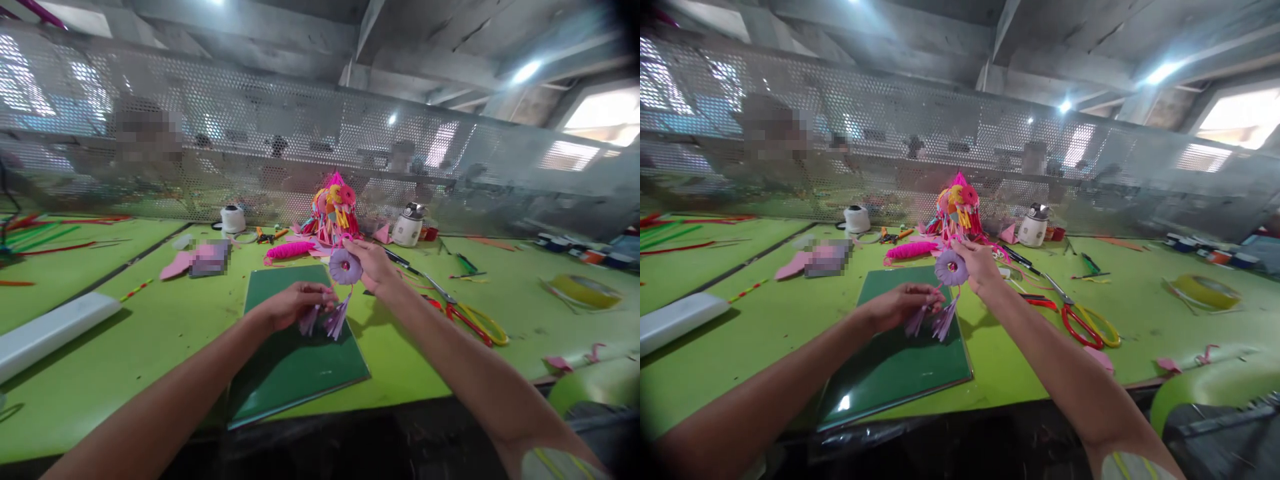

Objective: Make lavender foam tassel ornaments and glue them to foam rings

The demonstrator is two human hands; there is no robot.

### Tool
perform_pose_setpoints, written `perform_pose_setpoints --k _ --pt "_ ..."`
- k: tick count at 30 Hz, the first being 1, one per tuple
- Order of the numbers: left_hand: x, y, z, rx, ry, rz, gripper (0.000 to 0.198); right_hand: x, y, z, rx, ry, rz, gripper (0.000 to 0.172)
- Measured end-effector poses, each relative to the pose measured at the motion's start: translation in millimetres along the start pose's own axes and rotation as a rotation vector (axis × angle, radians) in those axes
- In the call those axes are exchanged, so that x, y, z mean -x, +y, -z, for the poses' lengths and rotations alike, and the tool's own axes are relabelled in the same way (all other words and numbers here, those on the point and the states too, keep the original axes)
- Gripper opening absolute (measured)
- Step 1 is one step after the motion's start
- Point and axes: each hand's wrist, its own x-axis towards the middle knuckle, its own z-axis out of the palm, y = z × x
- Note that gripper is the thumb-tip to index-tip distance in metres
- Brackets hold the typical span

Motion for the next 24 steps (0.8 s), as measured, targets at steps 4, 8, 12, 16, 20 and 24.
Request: perform_pose_setpoints --k 4,8,12,16,20,24 --pt "5 5 -6.5 0.051 0.043 -0.057 0.029 6 -1 -6 -0.032 -0.025 -0.013 0.036" --pt "7 13 -14.4 0.051 -0.023 -0.124 0.042 16 -11 -15 -0.028 -0.054 0.022 0.036" --pt "12 19 -21.8 0.050 -0.104 -0.135 0.045 25 -23 -21 0.020 -0.079 0.065 0.033" --pt "24 21 -28.1 0.081 -0.118 -0.106 0.048 32 -28 -26 0.077 -0.095 0.102 0.031" --pt "41 23 -36.9 0.099 -0.140 -0.068 0.051 40 -27 -33 0.109 -0.129 0.101 0.032" --pt "55 18 -43.8 0.163 -0.129 -0.016 0.047 48 -26 -38 0.125 -0.155 0.090 0.030"
